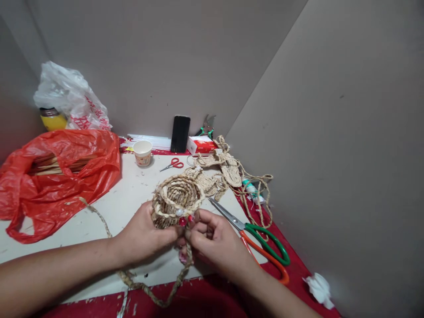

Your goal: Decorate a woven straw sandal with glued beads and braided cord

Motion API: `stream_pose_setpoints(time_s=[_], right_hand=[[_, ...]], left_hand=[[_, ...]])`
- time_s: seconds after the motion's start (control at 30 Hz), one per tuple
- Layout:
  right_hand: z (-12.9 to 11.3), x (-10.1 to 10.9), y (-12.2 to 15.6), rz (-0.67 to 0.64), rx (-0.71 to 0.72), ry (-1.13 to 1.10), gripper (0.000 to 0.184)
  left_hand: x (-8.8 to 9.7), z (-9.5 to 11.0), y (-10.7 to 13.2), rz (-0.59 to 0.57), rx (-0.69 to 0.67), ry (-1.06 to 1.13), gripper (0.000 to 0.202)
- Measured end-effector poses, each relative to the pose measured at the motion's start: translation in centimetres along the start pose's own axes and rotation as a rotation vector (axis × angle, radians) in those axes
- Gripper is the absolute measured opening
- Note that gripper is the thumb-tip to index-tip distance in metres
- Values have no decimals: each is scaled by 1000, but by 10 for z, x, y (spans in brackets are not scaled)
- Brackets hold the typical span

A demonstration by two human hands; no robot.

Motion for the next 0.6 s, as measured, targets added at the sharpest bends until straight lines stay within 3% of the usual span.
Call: stream_pose_setpoints(time_s=[0.13,0.4,0.5,0.6], right_hand=[[2,4,1,-97,10,-76,18],[10,8,-4,-35,64,-227,25],[4,14,-2,76,151,-98,23],[-12,13,5,118,350,204,23]], left_hand=[[2,-3,-3,9,32,39,6],[1,-11,-2,-46,153,148,10],[1,-9,-1,-38,159,170,10],[0,-10,-1,-45,157,187,14]])
Point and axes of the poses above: each hand's wrist, its own y-axis away from the middle knuckle, its own x-axis out of the back of the hand, z = x × y, the point moved 8 cm from there along -y, towards the middle knuckle, and after that the axes turned 10 degrees about z, right-handed, at the moved point
